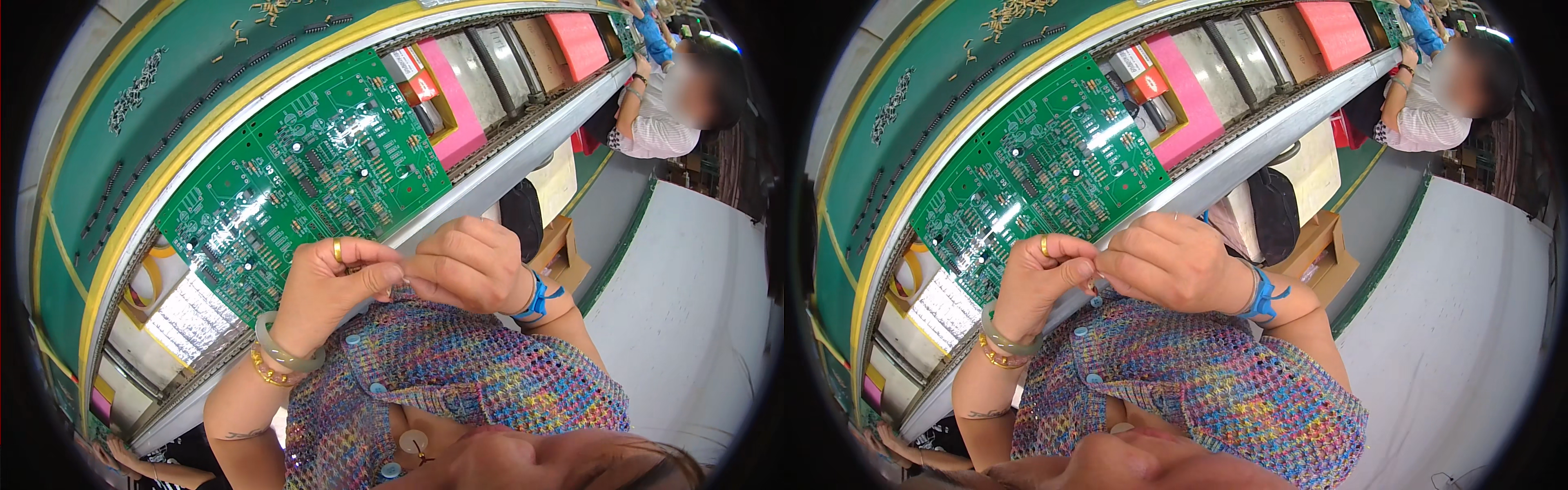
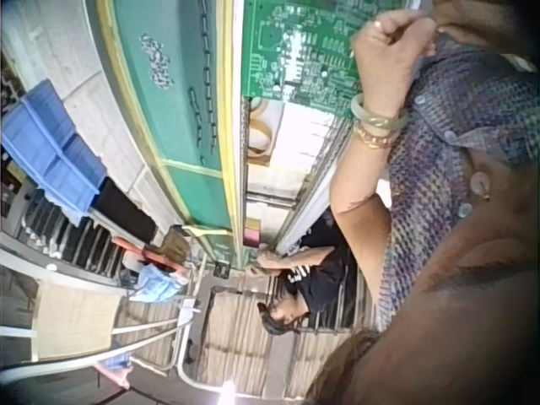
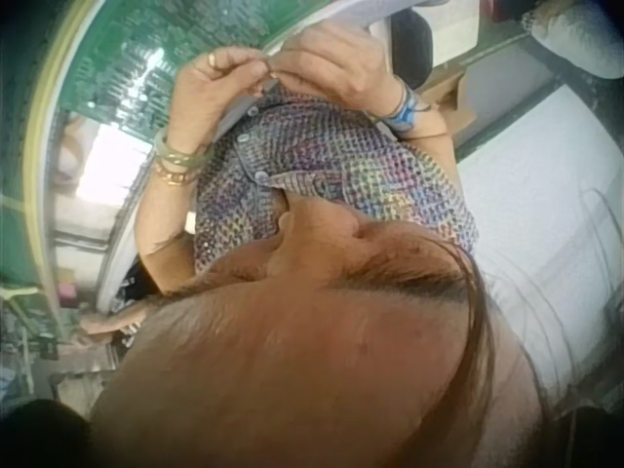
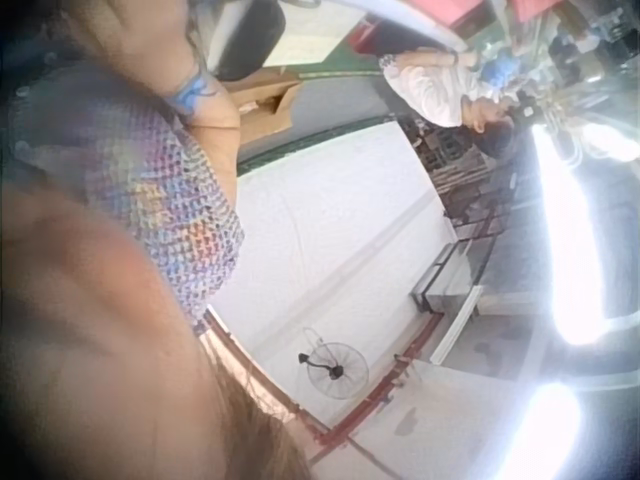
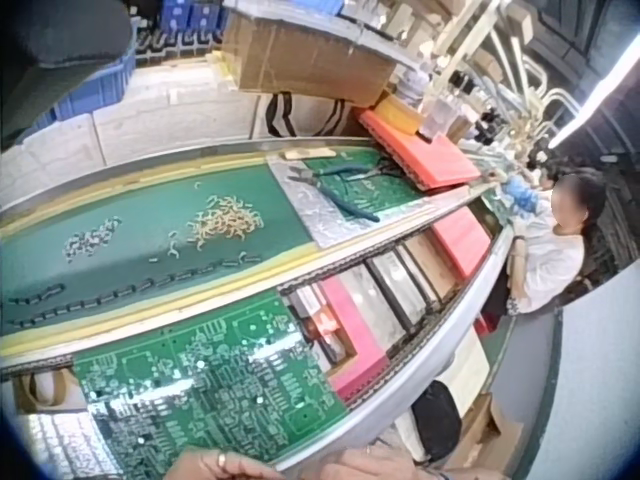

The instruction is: Assembling electronic components onto a printed circuit board on an assembly line.

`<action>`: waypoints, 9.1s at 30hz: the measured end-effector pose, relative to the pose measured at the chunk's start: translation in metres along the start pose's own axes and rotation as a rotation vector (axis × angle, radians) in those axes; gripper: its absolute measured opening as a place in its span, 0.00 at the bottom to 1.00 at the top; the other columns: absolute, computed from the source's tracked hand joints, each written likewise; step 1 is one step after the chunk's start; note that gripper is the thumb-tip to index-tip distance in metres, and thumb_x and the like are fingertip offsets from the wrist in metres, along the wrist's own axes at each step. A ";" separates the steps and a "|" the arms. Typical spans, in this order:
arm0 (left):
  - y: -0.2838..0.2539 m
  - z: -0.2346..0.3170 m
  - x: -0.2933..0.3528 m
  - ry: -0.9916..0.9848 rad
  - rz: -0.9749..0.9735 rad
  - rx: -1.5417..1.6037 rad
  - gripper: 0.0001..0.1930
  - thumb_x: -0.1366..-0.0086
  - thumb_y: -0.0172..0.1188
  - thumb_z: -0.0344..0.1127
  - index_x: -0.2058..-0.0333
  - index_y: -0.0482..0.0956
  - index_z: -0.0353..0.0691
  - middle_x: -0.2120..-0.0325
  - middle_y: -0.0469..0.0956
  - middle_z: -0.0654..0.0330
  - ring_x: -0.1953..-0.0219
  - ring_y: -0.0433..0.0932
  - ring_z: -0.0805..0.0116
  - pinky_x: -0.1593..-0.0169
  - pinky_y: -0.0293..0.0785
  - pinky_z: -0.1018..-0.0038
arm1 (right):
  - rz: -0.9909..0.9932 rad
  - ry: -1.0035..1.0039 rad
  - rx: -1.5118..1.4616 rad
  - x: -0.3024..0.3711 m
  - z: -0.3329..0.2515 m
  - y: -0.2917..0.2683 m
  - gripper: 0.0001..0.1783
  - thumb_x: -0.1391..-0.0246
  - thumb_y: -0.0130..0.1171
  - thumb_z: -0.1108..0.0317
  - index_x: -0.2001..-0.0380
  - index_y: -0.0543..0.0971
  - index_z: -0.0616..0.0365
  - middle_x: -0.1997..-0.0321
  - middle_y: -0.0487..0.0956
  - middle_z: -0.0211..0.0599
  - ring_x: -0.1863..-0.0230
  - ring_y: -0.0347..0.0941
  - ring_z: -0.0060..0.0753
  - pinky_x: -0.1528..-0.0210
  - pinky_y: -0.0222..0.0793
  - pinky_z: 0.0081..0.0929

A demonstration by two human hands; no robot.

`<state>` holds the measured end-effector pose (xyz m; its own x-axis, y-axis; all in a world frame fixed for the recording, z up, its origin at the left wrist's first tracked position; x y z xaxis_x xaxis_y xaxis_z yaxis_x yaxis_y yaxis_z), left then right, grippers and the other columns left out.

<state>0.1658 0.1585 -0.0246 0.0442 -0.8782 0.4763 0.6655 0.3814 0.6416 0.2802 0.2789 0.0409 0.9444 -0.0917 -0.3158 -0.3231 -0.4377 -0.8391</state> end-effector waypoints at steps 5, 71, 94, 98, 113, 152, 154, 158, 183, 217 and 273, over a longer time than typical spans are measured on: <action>0.002 -0.002 0.000 -0.029 -0.011 0.027 0.08 0.40 0.62 0.29 0.63 0.80 0.31 0.72 0.81 0.58 0.72 0.78 0.76 0.68 0.76 0.81 | 0.040 0.001 -0.045 0.005 0.003 0.001 0.14 0.64 0.67 0.69 0.68 0.79 0.54 0.68 0.76 0.27 0.71 0.73 0.27 0.73 0.69 0.22; 0.005 0.014 0.004 0.074 0.008 0.395 0.20 0.30 0.45 0.37 0.44 0.65 0.31 0.49 0.71 0.55 0.48 0.71 0.71 0.44 0.67 0.73 | -0.011 0.025 0.022 -0.022 -0.001 0.021 0.14 0.62 0.64 0.70 0.67 0.78 0.54 0.64 0.75 0.29 0.65 0.70 0.34 0.66 0.69 0.28; -0.044 -0.009 0.066 -0.151 -0.065 0.111 0.12 0.36 0.59 0.34 0.58 0.77 0.31 0.66 0.81 0.56 0.65 0.81 0.70 0.59 0.79 0.77 | -0.071 -0.073 0.105 -0.019 -0.061 0.037 0.11 0.58 0.62 0.63 0.69 0.75 0.51 0.69 0.71 0.27 0.67 0.69 0.29 0.67 0.63 0.26; -0.046 -0.011 0.069 -0.135 -0.058 0.143 0.11 0.37 0.60 0.33 0.60 0.78 0.31 0.68 0.81 0.55 0.68 0.81 0.71 0.61 0.80 0.77 | -0.089 -0.116 0.085 -0.022 -0.065 0.036 0.13 0.59 0.63 0.63 0.67 0.76 0.51 0.66 0.73 0.26 0.66 0.71 0.28 0.67 0.65 0.25; -0.048 -0.019 0.077 -0.142 0.007 0.198 0.11 0.37 0.60 0.32 0.59 0.78 0.30 0.69 0.81 0.55 0.69 0.81 0.71 0.62 0.80 0.77 | -0.082 -0.045 0.087 -0.021 -0.069 0.043 0.13 0.63 0.66 0.66 0.69 0.78 0.50 0.68 0.74 0.24 0.68 0.71 0.27 0.70 0.64 0.24; -0.041 -0.017 0.074 0.033 -0.052 0.089 0.11 0.39 0.58 0.24 0.57 0.76 0.31 0.66 0.81 0.56 0.62 0.79 0.74 0.58 0.77 0.79 | -0.155 0.639 0.229 -0.038 -0.032 0.074 0.06 0.58 0.61 0.68 0.81 0.74 0.54 0.79 0.73 0.33 0.72 0.72 0.39 0.71 0.67 0.35; -0.043 -0.019 0.074 0.031 -0.047 0.096 0.12 0.40 0.59 0.24 0.57 0.76 0.30 0.65 0.81 0.55 0.63 0.79 0.74 0.58 0.77 0.79 | -0.175 0.655 0.234 -0.039 -0.030 0.076 0.06 0.58 0.61 0.68 0.81 0.74 0.54 0.79 0.74 0.34 0.71 0.72 0.39 0.70 0.67 0.36; -0.042 -0.018 0.074 -0.008 -0.066 0.127 0.13 0.40 0.60 0.24 0.56 0.76 0.29 0.65 0.81 0.54 0.65 0.80 0.74 0.60 0.78 0.79 | -0.200 0.602 0.222 -0.041 -0.029 0.069 0.06 0.56 0.62 0.68 0.79 0.76 0.55 0.79 0.74 0.32 0.74 0.71 0.34 0.73 0.66 0.31; -0.045 -0.015 0.073 -0.126 -0.074 0.060 0.10 0.39 0.60 0.28 0.59 0.79 0.31 0.70 0.82 0.56 0.71 0.79 0.76 0.64 0.78 0.81 | -0.173 0.088 0.369 -0.014 -0.034 0.062 0.24 0.63 0.58 0.76 0.58 0.80 0.47 0.65 0.73 0.28 0.62 0.68 0.35 0.58 0.65 0.31; -0.046 -0.013 0.069 0.071 -0.072 0.231 0.17 0.35 0.50 0.25 0.48 0.69 0.29 0.53 0.76 0.49 0.54 0.77 0.65 0.47 0.73 0.72 | -0.019 0.352 0.038 -0.052 -0.020 0.053 0.04 0.59 0.64 0.74 0.76 0.79 0.55 0.71 0.77 0.30 0.65 0.69 0.36 0.62 0.65 0.30; -0.047 -0.012 0.072 -0.053 -0.171 0.189 0.09 0.37 0.60 0.31 0.62 0.78 0.30 0.69 0.81 0.55 0.68 0.80 0.75 0.62 0.78 0.80 | -0.310 0.178 -0.582 -0.044 -0.043 0.051 0.09 0.60 0.68 0.67 0.72 0.80 0.52 0.69 0.75 0.28 0.66 0.70 0.33 0.62 0.64 0.30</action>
<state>0.1470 0.0742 -0.0282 -0.0997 -0.9202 0.3785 0.5087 0.2798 0.8142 0.2250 0.2223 0.0307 0.9998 -0.0082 0.0199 0.0026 -0.8726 -0.4884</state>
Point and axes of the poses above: each hand's wrist, its own x-axis away from the middle knuckle, its own y-axis out of the palm, z = x × y, the point moved 3 cm from there along -x, towards the middle knuckle
